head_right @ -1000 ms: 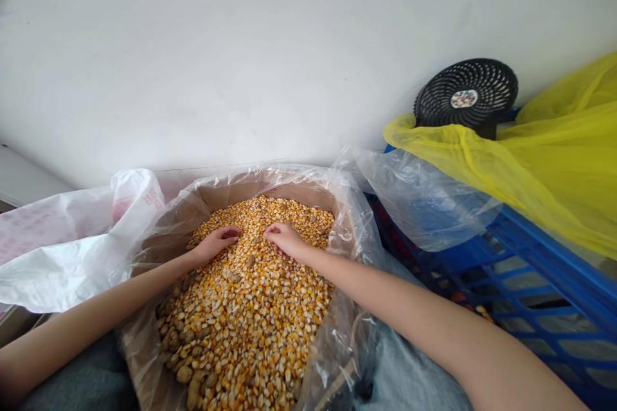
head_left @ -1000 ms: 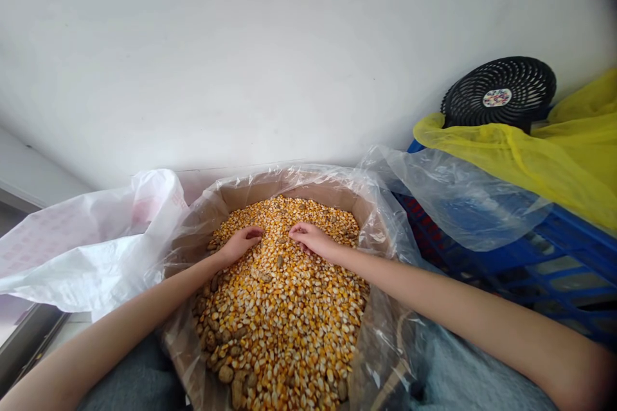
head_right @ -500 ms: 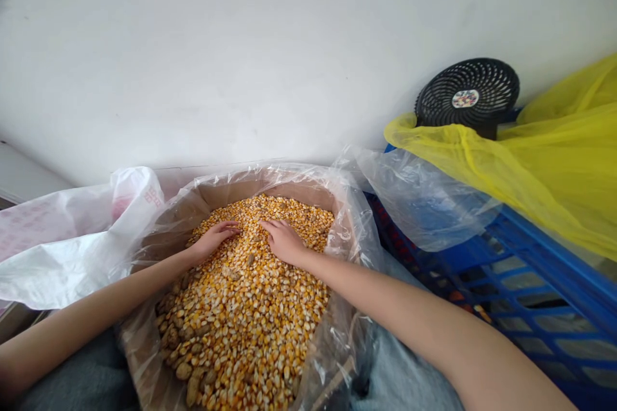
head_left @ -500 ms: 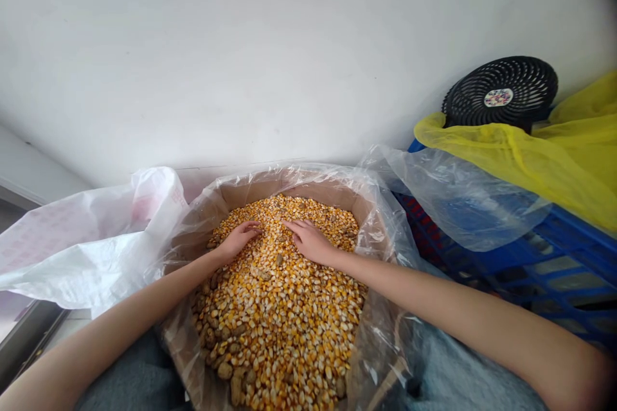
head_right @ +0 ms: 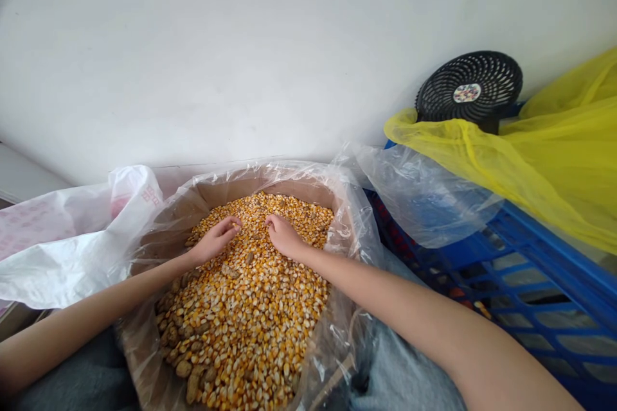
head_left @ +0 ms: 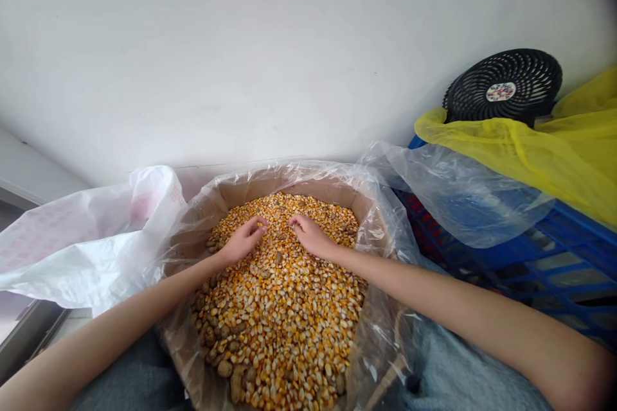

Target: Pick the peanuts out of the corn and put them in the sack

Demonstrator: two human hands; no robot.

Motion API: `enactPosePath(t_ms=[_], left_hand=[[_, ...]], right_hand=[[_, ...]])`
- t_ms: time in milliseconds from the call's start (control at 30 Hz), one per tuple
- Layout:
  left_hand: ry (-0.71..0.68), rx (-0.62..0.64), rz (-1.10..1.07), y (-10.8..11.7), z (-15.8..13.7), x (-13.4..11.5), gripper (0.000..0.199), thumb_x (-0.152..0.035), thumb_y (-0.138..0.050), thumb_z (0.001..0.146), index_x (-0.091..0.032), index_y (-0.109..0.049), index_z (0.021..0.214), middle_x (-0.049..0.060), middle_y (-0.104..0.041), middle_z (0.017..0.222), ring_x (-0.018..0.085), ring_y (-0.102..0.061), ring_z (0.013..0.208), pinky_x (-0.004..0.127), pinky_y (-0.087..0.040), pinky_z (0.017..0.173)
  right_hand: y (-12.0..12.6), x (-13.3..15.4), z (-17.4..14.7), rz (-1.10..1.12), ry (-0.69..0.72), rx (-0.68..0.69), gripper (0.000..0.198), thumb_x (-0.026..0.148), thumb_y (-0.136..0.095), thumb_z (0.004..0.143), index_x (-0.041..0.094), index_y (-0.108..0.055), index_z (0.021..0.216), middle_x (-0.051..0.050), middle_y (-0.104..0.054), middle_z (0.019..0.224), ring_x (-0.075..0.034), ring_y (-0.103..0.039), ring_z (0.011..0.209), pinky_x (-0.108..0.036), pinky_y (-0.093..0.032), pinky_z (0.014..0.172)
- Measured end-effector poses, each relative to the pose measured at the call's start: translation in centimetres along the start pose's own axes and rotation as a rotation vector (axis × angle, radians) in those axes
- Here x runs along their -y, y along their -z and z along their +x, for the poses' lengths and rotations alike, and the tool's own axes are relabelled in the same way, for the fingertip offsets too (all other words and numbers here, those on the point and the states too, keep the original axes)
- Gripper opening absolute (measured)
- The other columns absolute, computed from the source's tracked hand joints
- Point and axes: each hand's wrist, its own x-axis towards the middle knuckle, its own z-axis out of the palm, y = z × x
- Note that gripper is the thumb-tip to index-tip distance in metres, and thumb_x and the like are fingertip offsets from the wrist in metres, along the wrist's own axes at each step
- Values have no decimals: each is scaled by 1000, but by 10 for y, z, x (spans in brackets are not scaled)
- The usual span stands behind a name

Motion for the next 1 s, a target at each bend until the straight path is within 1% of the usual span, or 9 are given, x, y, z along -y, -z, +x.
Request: enactPosePath(t_ms=[133,233,333,500,667,767,833,900,1000], left_hand=[[-204,376,300,-8,-12,-26,27,-39,-48,71,-21,-55,90,-5,-44,51,9,-38,47,19,-28,48],[-258,459,409,-11,-16,-32,23,-39,-46,73,-22,-58,81,-2,-53,60,10,-44,53,20,-29,53],[-190,468,375,-10,-14,-29,24,-40,-44,74,-21,-58,78,-2,-52,59,10,-44,52,20,-29,51],[-35,390,145,-4,-6,-18,25,-42,-48,70,-18,-53,74,-4,-44,57,8,-38,53,19,-29,50],[187,184,-333,10,2,-1,18,-30,-47,69,-19,-47,83,-7,-32,50,6,-30,43,19,-27,43],[291,104,-585,18,7,8,19,-26,-40,70,-20,-47,87,-7,-27,48,6,-28,40,20,-30,43],[329,85,-655,22,9,11,15,-29,-37,70,-19,-47,76,-6,-29,50,7,-29,40,21,-32,44],[350,69,-653,22,10,13,19,-35,-37,71,-18,-42,62,-5,-29,49,6,-28,38,21,-29,40],[380,46,-570,17,9,18,34,-44,-42,71,-18,-34,51,-6,-24,43,5,-21,34,19,-18,35]], right_hand=[[1,7,-7,-69,19,143,25,18,-31,80,17,-48,99,-5,-57,85,-14,-52,77,-25,-36,68],[4,10,-11,-168,86,233,32,29,-38,80,20,-43,110,-3,-58,77,-15,-52,69,-25,-35,62],[7,10,-12,-206,137,266,30,28,-42,78,22,-46,107,-2,-59,79,-14,-52,69,-24,-34,61],[7,7,-12,-161,194,267,24,26,-43,77,22,-50,99,-2,-58,87,-14,-52,74,-23,-34,62],[5,9,-9,17,36,244,19,27,-43,74,19,-51,89,1,-55,69,-11,-47,60,-22,-32,55],[7,13,-4,295,-93,206,13,22,-42,69,18,-49,78,3,-47,61,-9,-41,54,-20,-30,51],[11,15,-1,566,-205,211,11,19,-36,67,18,-45,73,4,-41,56,-8,-34,47,-19,-26,44],[15,17,0,839,-305,252,12,19,-31,66,19,-42,72,4,-38,54,-8,-28,41,-19,-20,39],[20,20,-1,1099,-361,327,15,22,-29,67,18,-43,70,2,-43,60,-8,-32,43,-19,-22,39]])
